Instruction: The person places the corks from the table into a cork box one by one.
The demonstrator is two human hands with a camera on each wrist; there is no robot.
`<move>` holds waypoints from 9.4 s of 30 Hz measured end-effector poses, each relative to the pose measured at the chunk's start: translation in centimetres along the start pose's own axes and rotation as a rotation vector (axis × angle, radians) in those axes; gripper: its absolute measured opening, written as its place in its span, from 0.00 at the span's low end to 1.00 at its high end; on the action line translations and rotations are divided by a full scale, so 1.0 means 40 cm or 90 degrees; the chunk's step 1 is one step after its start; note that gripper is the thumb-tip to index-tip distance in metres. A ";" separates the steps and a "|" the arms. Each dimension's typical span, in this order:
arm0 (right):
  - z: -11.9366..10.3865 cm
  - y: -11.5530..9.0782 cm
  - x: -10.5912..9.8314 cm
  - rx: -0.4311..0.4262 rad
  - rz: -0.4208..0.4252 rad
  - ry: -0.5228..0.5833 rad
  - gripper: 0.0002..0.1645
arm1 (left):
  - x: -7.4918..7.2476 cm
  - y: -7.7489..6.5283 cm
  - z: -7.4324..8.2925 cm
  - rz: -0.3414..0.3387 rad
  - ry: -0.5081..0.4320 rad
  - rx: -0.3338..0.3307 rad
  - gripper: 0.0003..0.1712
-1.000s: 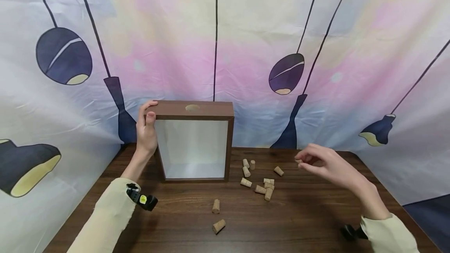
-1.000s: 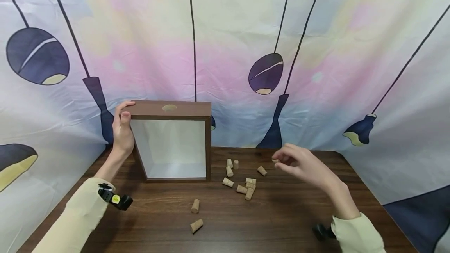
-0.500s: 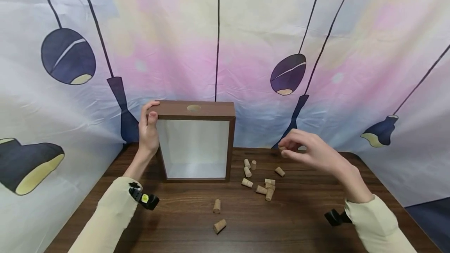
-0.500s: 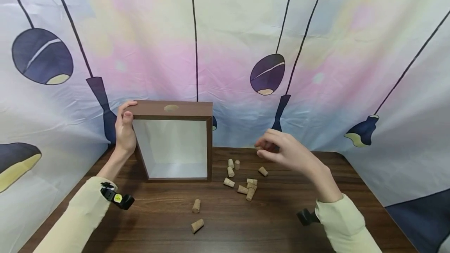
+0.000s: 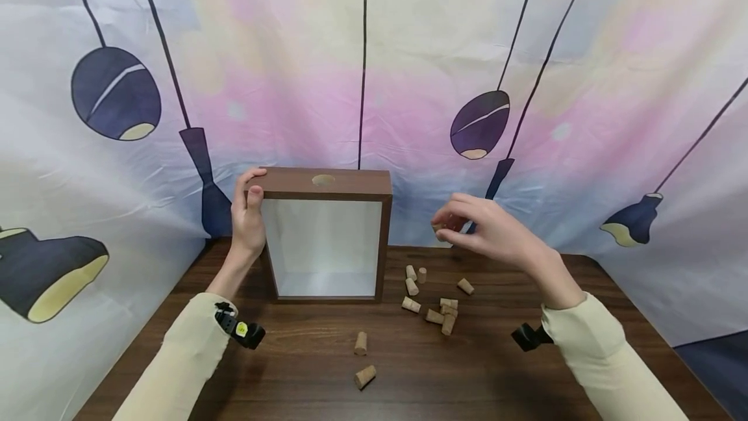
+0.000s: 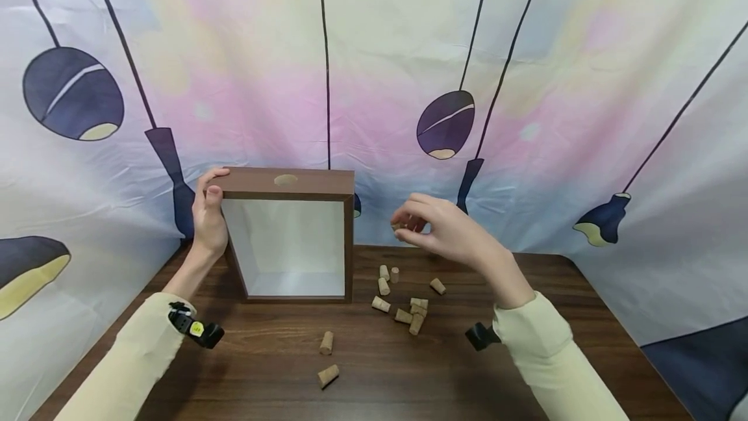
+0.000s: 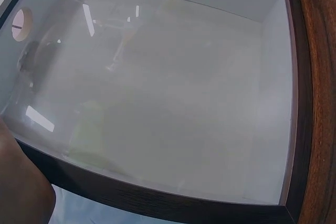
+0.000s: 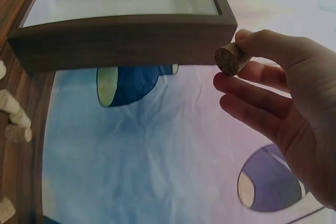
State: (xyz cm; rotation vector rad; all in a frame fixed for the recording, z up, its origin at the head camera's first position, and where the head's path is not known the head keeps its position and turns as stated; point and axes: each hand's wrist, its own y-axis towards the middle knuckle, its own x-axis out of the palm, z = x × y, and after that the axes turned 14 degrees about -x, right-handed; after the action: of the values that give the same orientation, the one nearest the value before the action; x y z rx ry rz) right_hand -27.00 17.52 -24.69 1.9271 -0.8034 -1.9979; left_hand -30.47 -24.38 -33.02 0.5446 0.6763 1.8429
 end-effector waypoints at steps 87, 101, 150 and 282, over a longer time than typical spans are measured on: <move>0.006 0.465 0.152 0.146 -0.003 0.062 0.07 | 0.029 -0.014 0.063 0.019 -0.001 -0.017 0.47; -0.003 0.409 0.128 0.136 0.049 0.046 0.05 | 0.033 -0.022 0.085 0.015 -0.001 -0.023 0.48; -0.064 0.142 0.291 -0.056 -0.086 0.043 0.07 | 0.005 -0.003 -0.005 0.017 -0.002 -0.029 0.46; -0.082 0.368 0.129 -0.164 -0.034 -0.015 0.17 | 0.012 -0.008 0.016 0.017 0.021 -0.018 0.46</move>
State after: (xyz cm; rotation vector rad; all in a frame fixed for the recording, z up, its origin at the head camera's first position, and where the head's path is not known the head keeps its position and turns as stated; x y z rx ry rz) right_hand -27.11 2.03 -20.89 1.7980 -0.4749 -2.0434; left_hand -30.00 -23.70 -32.73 0.5082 0.6666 1.8874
